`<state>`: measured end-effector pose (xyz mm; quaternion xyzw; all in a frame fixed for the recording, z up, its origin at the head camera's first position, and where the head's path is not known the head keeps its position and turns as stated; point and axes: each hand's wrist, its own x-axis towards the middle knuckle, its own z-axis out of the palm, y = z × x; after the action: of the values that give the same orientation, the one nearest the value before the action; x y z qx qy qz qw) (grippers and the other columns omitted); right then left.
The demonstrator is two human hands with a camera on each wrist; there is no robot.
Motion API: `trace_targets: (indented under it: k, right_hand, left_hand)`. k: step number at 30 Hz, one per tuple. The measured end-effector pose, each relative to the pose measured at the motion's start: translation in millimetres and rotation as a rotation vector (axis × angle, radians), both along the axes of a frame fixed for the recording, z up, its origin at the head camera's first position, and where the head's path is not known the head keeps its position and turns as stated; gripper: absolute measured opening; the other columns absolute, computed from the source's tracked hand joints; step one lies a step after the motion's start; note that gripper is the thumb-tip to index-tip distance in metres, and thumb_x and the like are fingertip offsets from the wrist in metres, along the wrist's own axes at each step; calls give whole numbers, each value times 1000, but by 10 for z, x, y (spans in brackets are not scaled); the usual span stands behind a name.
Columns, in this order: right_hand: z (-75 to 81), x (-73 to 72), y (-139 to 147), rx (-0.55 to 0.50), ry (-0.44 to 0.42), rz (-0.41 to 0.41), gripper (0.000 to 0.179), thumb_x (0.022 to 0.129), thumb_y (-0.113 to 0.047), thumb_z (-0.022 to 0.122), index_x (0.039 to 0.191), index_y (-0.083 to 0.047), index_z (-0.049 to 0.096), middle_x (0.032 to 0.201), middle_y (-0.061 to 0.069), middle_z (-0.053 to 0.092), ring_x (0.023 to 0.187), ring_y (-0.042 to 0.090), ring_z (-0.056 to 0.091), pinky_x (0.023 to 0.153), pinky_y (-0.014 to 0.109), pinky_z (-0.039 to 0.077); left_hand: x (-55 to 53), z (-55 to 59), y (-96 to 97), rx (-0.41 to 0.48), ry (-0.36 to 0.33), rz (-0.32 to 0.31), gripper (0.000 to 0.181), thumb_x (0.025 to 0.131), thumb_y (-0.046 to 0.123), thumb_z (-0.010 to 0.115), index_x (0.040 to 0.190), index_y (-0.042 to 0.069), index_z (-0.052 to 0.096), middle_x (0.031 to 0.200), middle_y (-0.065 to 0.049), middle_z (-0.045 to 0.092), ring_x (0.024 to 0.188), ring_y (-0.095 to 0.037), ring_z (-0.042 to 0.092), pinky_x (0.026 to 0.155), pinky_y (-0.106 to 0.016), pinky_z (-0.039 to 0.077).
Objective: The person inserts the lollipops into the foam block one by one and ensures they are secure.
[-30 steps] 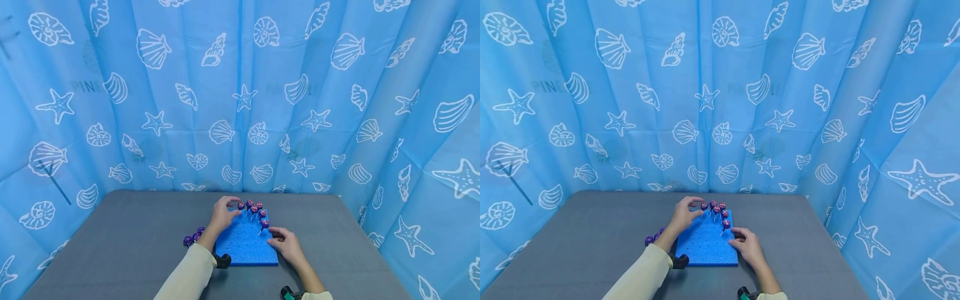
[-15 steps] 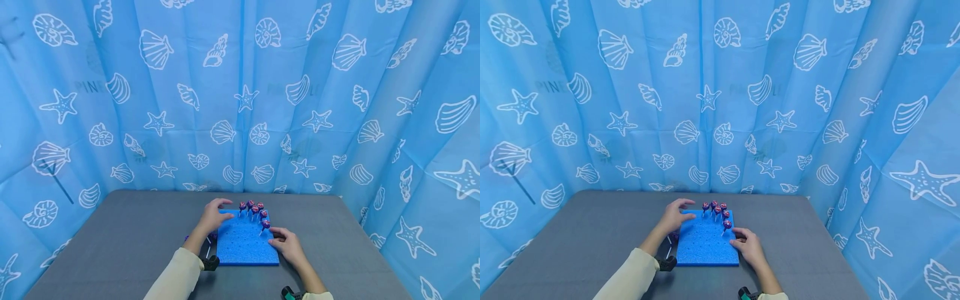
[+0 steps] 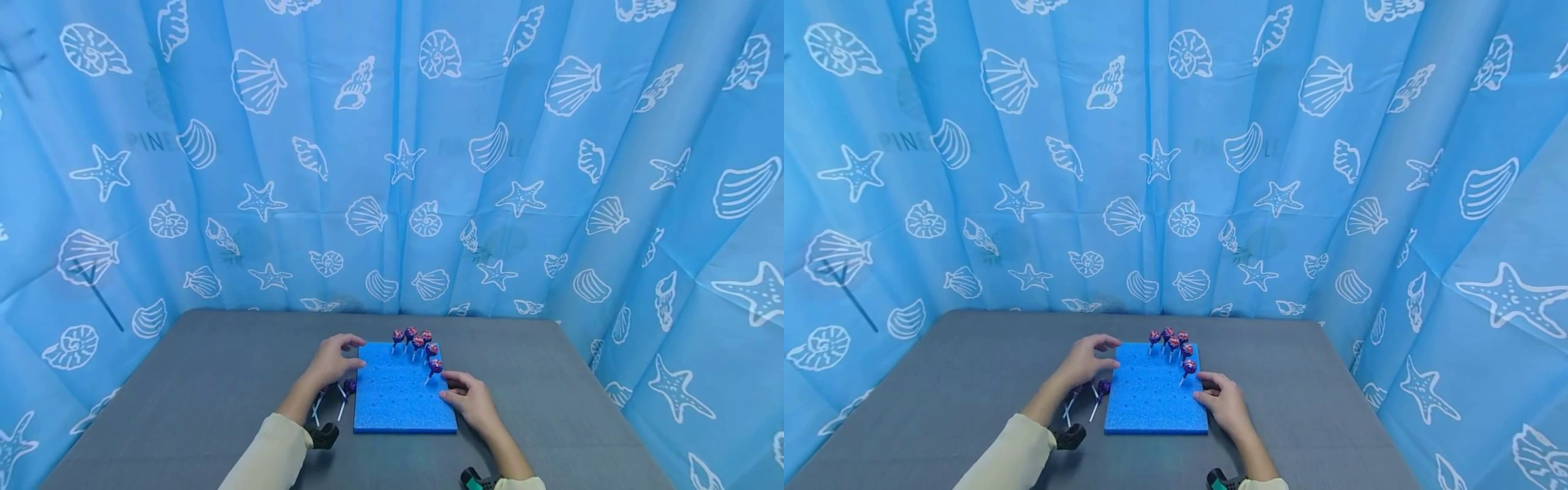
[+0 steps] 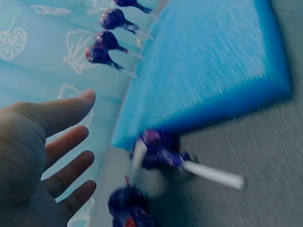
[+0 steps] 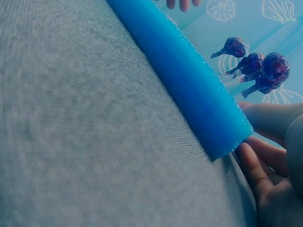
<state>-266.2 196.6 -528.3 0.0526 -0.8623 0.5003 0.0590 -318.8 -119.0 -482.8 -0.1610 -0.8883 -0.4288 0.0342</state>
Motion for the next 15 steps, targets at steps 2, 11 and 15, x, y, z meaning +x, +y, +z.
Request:
trace_targets:
  k: [2,11,15]
  right_hand:
    - [1,-3,-5,2,3,0,31,89,-6,71,119,-6,67,118,12,64,107,29,61,87,41,51]
    - [4,-15,-5,-2,-4,-7,31,89,-7,71,119,-7,66,118,12,64,107,29,61,87,41,51]
    - [8,-15,-10,2,-13,-9,31,89,-8,71,120,-7,66,118,12,64,107,29,61,87,42,51]
  left_hand:
    - [14,-29,-49,-3,2,3,32,86,14,75,116,9,67,115,-8,63,109,-31,56,86,-49,48]
    - [24,-183,-266,-5,-15,31,32,85,16,76,115,14,67,115,-3,64,112,-29,57,90,-48,47]
    - [27,-200,-335,-2,-10,48,31,85,15,76,114,12,68,114,-4,65,109,-29,58,89,-49,46]
